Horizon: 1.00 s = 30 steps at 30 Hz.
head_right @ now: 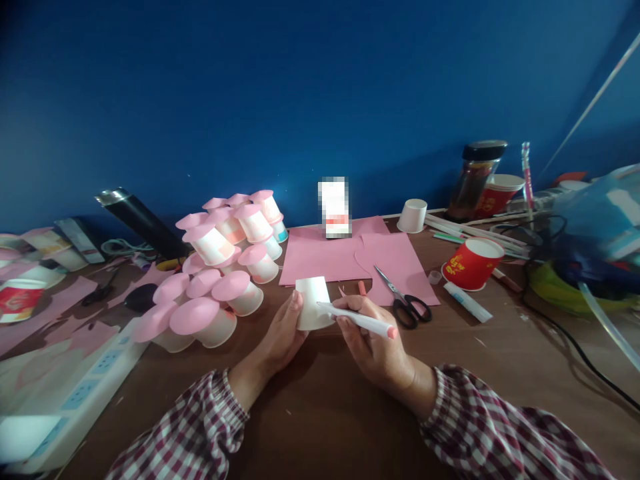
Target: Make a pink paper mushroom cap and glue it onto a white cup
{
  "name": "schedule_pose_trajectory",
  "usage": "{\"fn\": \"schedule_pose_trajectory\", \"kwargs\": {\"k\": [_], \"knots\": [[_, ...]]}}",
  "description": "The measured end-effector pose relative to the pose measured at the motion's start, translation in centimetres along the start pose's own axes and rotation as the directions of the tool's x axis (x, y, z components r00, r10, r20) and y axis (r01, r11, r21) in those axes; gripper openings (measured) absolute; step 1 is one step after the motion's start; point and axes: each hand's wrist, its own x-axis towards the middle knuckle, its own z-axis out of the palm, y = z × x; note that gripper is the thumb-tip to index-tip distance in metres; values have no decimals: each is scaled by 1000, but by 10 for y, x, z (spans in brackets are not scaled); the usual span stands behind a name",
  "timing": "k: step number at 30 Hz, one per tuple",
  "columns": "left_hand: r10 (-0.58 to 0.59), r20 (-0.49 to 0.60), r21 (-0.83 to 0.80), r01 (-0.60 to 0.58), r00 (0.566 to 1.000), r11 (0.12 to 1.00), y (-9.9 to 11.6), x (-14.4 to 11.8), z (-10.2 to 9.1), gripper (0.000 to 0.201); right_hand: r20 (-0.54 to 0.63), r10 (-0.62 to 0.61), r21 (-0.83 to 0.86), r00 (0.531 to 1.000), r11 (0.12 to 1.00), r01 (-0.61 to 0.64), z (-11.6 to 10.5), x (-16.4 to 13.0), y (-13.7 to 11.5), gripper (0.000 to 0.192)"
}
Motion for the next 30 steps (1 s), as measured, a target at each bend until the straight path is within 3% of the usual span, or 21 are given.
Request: {"fn": "schedule_pose_trajectory", "kwargs": {"k": [8,30], "knots": [[-3,-41,-25,2,999,1000,-1,1,0,31,22,-8,-52,1000,999,9,0,-1,1,15],[18,-23,27,-18,1000,999,0,1,1,33,15,-18,-79,1000,997,19,0,0,1,15]]}}
